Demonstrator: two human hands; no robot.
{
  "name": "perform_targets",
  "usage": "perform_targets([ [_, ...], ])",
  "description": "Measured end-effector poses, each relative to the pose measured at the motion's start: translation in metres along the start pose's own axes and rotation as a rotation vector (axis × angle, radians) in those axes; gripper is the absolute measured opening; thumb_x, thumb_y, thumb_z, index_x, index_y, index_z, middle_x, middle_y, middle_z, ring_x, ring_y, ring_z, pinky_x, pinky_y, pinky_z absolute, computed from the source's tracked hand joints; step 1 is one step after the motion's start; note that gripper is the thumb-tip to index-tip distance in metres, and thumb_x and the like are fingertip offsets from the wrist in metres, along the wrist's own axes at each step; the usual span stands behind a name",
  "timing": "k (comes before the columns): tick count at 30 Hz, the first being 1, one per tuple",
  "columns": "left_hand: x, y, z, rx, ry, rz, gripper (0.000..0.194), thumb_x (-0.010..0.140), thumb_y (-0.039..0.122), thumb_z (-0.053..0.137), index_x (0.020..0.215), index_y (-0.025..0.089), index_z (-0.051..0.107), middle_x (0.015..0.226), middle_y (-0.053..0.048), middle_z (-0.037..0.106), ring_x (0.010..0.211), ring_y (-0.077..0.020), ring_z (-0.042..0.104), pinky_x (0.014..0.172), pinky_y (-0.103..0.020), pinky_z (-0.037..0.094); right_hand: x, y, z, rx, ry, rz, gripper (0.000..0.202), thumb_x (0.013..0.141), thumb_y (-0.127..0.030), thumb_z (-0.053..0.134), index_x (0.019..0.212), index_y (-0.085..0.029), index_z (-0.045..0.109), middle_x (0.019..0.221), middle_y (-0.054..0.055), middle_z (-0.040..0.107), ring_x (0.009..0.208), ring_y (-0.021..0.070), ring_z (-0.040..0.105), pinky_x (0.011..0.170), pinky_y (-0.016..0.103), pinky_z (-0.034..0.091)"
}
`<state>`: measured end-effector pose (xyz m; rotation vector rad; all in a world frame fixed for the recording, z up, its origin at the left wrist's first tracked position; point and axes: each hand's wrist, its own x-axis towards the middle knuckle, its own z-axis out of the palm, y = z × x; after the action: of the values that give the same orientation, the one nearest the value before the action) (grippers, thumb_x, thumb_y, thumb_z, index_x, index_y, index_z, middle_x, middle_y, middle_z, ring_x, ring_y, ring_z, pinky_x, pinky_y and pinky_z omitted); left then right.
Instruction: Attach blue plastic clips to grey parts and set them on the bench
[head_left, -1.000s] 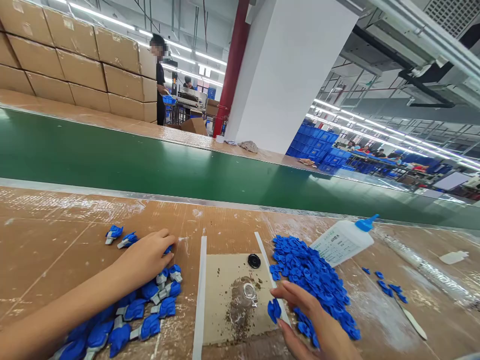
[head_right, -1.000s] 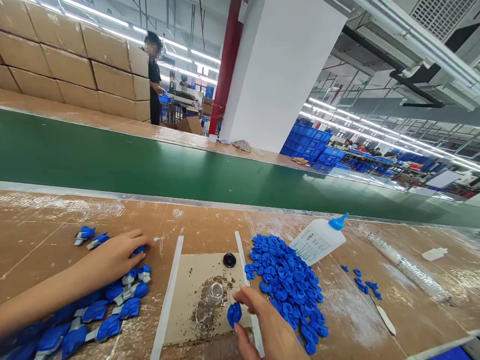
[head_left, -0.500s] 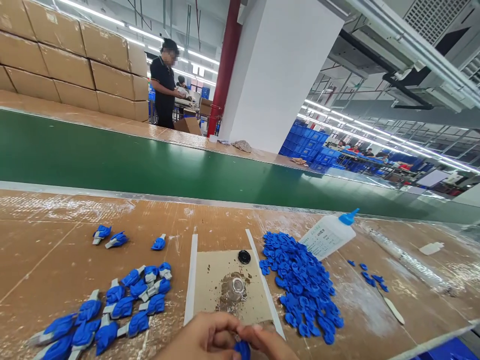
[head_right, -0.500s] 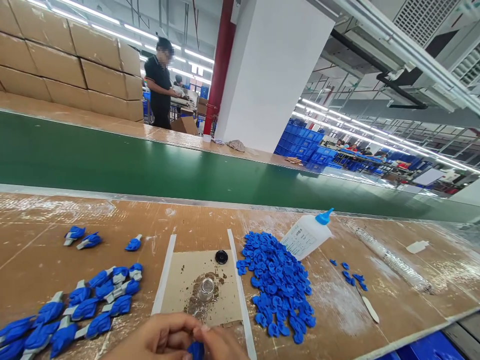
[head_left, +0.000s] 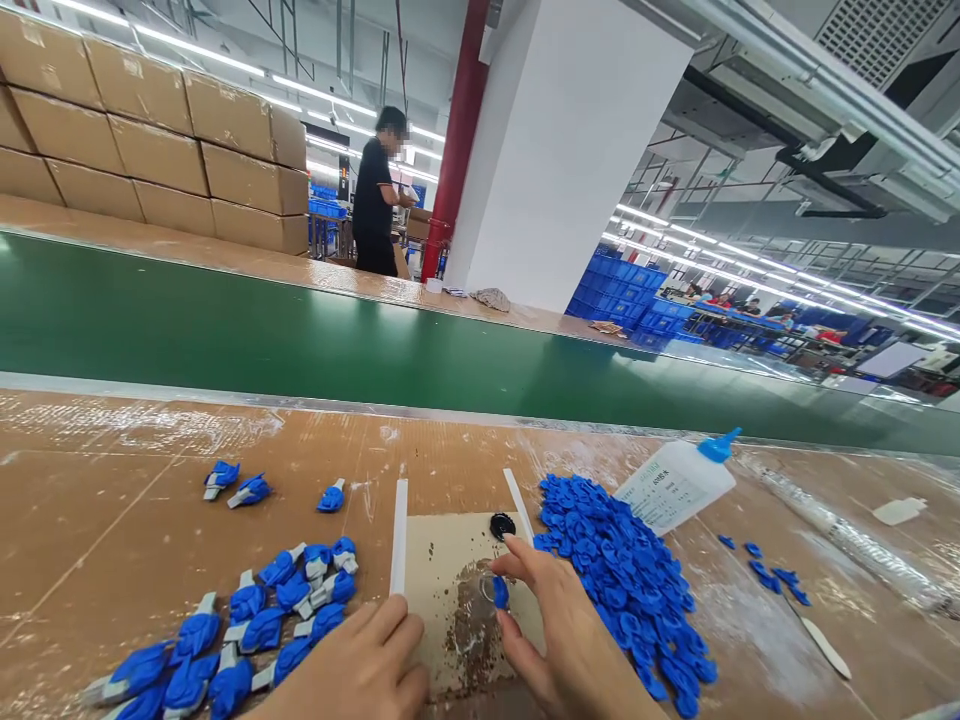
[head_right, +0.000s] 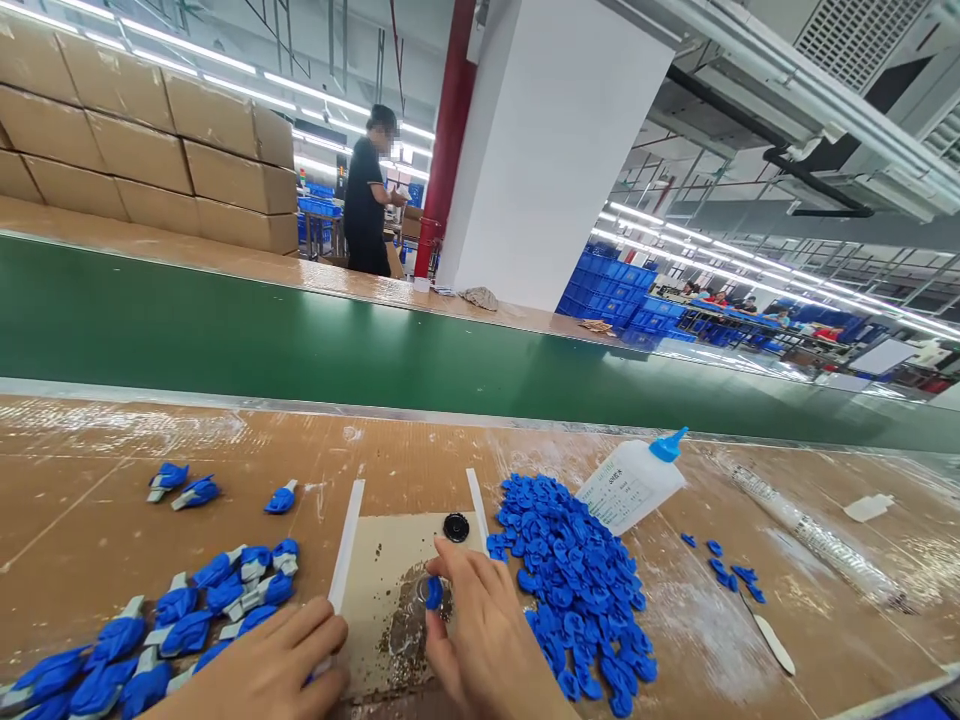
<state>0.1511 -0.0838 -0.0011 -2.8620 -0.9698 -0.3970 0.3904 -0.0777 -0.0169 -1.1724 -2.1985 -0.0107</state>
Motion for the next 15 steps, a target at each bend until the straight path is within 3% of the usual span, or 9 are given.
perform_targets([
  [4, 0.023, -0.038, -0.028, -0.155, -0.101, -0.327, 0.013, 0.084, 0.015, 0.048, 0.084, 0.019, 0.061, 0.093, -0.007, 0.062, 0.088, -0.0247, 0.057, 0.077, -0.037, 0.045, 0.007, 0.002, 0.004, -0.101, -0.138, -0.072, 0.062, 0.081, -0.006, 0.045, 0.14, -0.014, 0.026, 0.11, 0.012, 0.064, 0.097, 0.0285, 0.059, 0.081, 0.045, 0.052],
  [6, 0.032, -0.068, -0.034, -0.089, -0.06, -0.547, 0.021, 0.089, 0.021, 0.042, 0.089, 0.014, 0.061, 0.1, -0.015, 0.06, 0.096, -0.0308, 0.055, 0.085, -0.045, 0.043, 0.005, 0.004, 0.009, -0.075, -0.117, -0.073, 0.063, 0.08, -0.006, 0.044, 0.14, -0.016, 0.027, 0.11, 0.012, 0.064, 0.096, 0.0298, 0.058, 0.08, 0.047, 0.05],
  [8, 0.035, -0.096, -0.031, -0.069, -0.046, -0.677, 0.021, 0.087, 0.024, 0.048, 0.094, 0.009, 0.061, 0.103, -0.022, 0.059, 0.1, -0.0376, 0.055, 0.086, -0.052, 0.042, 0.002, 0.005, 0.011, 0.016, -0.081, -0.02, 0.063, 0.081, -0.008, 0.043, 0.14, -0.021, 0.028, 0.11, 0.009, 0.065, 0.097, 0.0288, 0.058, 0.082, 0.046, 0.048],
  [12, 0.032, -0.128, -0.012, -0.256, -0.115, -0.758, 0.016, 0.072, 0.011, 0.058, 0.087, 0.01, 0.064, 0.094, -0.02, 0.065, 0.094, -0.0388, 0.062, 0.083, -0.052, 0.045, -0.001, -0.001, 0.006, 0.383, 0.016, 0.311, 0.054, 0.084, -0.018, 0.05, 0.134, -0.033, 0.035, 0.112, 0.0, 0.065, 0.106, 0.0211, 0.058, 0.096, 0.041, 0.04],
  [15, 0.033, -0.121, -0.012, -0.504, -0.107, -0.74, 0.032, 0.076, 0.011, 0.052, 0.105, 0.014, 0.064, 0.105, -0.015, 0.068, 0.103, -0.0327, 0.062, 0.092, -0.049, 0.043, 0.004, -0.012, 0.0, 0.831, 0.124, 0.579, 0.049, 0.082, -0.031, 0.062, 0.126, -0.03, 0.041, 0.106, 0.001, 0.068, 0.101, 0.0175, 0.06, 0.094, 0.034, 0.042],
])
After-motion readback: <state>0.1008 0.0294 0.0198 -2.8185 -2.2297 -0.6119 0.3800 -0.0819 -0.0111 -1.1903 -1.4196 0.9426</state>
